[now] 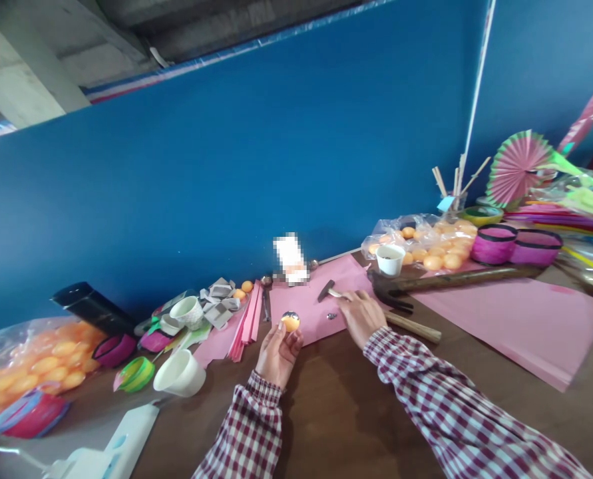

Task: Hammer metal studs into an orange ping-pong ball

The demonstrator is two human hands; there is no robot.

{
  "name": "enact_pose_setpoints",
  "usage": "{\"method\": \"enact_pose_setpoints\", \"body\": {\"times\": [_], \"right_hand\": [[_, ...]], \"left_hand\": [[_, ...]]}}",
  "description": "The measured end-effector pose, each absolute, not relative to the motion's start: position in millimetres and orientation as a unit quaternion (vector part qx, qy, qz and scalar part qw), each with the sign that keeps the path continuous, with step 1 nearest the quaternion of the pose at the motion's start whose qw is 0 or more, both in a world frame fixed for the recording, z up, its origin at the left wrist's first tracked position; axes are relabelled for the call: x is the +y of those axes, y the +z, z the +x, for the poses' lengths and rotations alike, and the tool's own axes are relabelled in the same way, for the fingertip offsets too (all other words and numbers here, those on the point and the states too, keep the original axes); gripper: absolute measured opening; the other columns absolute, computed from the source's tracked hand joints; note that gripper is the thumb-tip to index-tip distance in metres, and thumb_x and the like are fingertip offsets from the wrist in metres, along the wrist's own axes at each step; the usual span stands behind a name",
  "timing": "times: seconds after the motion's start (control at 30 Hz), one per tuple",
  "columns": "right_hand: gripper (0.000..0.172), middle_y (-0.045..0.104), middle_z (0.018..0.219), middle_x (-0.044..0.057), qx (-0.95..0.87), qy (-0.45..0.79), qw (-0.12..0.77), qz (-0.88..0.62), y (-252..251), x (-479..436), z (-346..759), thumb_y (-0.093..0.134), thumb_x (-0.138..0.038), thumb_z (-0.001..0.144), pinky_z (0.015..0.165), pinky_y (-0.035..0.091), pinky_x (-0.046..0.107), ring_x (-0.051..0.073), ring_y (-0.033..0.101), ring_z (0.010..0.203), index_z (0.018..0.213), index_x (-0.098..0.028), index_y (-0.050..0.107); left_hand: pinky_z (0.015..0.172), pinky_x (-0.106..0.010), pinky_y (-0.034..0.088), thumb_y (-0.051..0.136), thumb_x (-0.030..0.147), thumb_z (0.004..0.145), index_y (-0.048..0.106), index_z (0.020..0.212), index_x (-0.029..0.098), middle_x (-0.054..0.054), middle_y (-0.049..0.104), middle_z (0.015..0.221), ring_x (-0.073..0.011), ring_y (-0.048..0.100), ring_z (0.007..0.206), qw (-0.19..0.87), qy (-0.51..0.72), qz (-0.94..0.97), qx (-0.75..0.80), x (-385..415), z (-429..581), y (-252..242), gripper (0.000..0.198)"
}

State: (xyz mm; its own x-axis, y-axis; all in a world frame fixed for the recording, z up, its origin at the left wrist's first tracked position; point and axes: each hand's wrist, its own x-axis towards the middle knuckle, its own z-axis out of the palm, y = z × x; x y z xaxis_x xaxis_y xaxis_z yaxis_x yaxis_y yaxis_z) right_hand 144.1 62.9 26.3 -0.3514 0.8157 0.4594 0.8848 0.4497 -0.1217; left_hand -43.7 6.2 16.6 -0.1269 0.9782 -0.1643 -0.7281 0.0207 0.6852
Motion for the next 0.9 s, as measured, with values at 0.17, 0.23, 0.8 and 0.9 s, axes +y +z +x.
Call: {"method": "enact_pose_setpoints", "body": {"times": [0.17, 0.23, 0.8, 0.9], "right_hand": [[0.023, 0.059, 0.106, 0.005, -0.839, -0.028, 0.245, -0.486, 20, 65, 135, 0.041, -0.025, 0.082, 0.075, 0.036, 0.029, 0.018, 0.049, 0.085, 0.083, -0.021, 0.063], [0.023, 0.06, 0.102, 0.005, -0.836, -0.017, 0.238, -0.494, 19, 66, 135, 0.042, -0.028, 0.081, 0.073, 0.037, 0.029, 0.018, 0.05, 0.084, 0.077, -0.021, 0.063], [0.015, 0.059, 0.07, 0.003, -0.789, 0.202, 0.428, -0.392, 18, 41, 111, 0.043, -0.022, 0.08, 0.059, 0.042, 0.023, 0.012, 0.054, 0.062, 0.073, -0.017, 0.056], [0.016, 0.059, 0.07, 0.002, -0.784, 0.235, 0.426, -0.386, 17, 38, 109, 0.042, -0.022, 0.08, 0.06, 0.042, 0.023, 0.012, 0.054, 0.063, 0.074, -0.017, 0.056]], "left_hand": [[0.061, -0.024, 0.051, 0.064, 0.022, 0.066, 0.06, 0.077, 0.015, -0.003, 0.065, 0.073, -0.0112, 0.061, 0.064, 0.635, 0.669, 0.197, 0.332, 6, -44, 16, 0.014], [0.061, -0.024, 0.051, 0.064, 0.022, 0.066, 0.06, 0.078, 0.014, -0.003, 0.065, 0.073, -0.0114, 0.061, 0.064, 0.637, 0.667, 0.198, 0.332, 6, -43, 16, 0.015], [0.074, -0.028, 0.047, 0.061, 0.018, 0.068, 0.055, 0.107, 0.022, -0.005, 0.064, 0.088, -0.0131, 0.062, 0.075, 0.641, 0.665, 0.214, 0.319, 6, -43, 18, 0.039], [0.076, -0.029, 0.047, 0.06, 0.018, 0.069, 0.055, 0.106, 0.022, -0.004, 0.064, 0.088, -0.0136, 0.062, 0.076, 0.645, 0.663, 0.212, 0.315, 6, -42, 18, 0.038]]}}
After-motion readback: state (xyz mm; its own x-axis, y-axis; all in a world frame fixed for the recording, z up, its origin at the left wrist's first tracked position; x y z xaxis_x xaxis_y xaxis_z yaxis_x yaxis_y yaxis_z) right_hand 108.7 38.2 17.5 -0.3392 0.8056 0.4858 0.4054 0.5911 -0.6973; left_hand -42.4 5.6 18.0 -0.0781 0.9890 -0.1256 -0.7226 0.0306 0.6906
